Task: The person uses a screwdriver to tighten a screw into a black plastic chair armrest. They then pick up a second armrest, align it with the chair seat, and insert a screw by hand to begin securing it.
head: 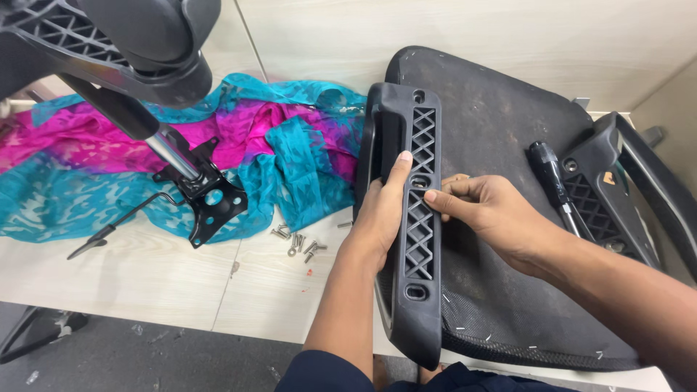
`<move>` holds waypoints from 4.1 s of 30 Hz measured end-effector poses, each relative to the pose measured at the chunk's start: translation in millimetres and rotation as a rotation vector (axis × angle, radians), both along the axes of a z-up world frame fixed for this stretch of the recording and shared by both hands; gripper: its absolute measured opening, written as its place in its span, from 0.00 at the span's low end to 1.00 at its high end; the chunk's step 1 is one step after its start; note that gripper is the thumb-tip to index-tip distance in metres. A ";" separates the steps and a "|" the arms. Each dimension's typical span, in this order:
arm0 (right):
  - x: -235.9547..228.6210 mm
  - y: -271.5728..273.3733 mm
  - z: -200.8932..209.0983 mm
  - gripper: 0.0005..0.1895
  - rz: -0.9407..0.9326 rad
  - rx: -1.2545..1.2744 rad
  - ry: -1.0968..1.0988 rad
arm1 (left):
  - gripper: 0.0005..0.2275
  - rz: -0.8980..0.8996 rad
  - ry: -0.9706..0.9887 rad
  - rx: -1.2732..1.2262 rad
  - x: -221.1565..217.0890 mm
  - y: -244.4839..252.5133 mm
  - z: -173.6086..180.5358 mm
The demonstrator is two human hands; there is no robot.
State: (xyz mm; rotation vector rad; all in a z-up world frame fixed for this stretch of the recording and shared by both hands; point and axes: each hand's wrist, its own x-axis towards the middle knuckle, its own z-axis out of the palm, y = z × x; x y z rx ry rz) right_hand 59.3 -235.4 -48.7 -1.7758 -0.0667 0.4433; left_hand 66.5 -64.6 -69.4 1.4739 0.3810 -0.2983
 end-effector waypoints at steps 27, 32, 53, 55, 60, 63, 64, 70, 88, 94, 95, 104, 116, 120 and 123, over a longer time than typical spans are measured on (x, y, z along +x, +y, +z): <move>-15.2 23.3 23.7 0.40 -0.264 0.020 0.255 | 0.43 -0.077 0.006 0.042 -6.0 4.0 2.1; -7.4 19.0 28.6 0.38 -0.212 -0.041 0.276 | 0.34 -0.087 0.034 -0.077 -5.0 8.7 6.1; 6.5 9.8 5.4 0.38 -0.152 -0.113 0.130 | 0.23 -0.011 -0.005 -0.069 -13.9 1.0 8.7; 7.0 9.9 4.9 0.38 -0.156 -0.116 0.142 | 0.22 0.009 -0.010 -0.056 -14.1 -0.6 10.6; 7.8 11.2 6.3 0.38 -0.159 -0.147 0.162 | 0.23 0.022 -0.050 -0.097 -15.4 -0.4 12.0; 8.1 11.2 6.3 0.38 -0.155 -0.146 0.169 | 0.29 0.025 0.176 -0.008 -11.8 3.6 7.4; 7.5 11.3 5.5 0.37 -0.152 -0.139 0.159 | 0.29 0.040 0.197 -0.116 -9.9 6.0 4.8; 1.0 15.2 -1.7 0.37 -0.178 -0.137 0.099 | 0.29 0.055 0.239 -0.256 -5.3 10.9 -14.6; 0.6 18.7 -6.8 0.34 -0.183 -0.173 0.065 | 0.41 -0.101 0.346 -0.224 -9.6 22.5 -24.1; -0.1 18.4 -10.4 0.33 -0.197 -0.174 0.059 | 0.44 -0.126 0.307 -0.039 -16.7 20.0 -15.0; -0.7 18.4 -12.0 0.32 -0.204 -0.173 0.056 | 0.43 -0.147 0.288 -0.042 -18.1 19.5 -13.5; -7.3 18.1 -18.4 0.26 -0.269 -0.109 -0.020 | 0.27 -0.133 0.156 -0.013 -25.1 16.7 -2.5; -18.2 15.5 -16.4 0.22 -0.250 -0.079 -0.150 | 0.21 -0.107 0.093 -0.064 -27.2 19.8 12.1; -17.6 7.8 -14.2 0.23 -0.199 -0.054 -0.124 | 0.21 -0.128 0.063 -0.055 -28.4 20.8 18.0; -19.4 8.2 -13.4 0.25 -0.191 -0.048 -0.097 | 0.21 -0.121 0.097 -0.054 -29.0 20.1 19.8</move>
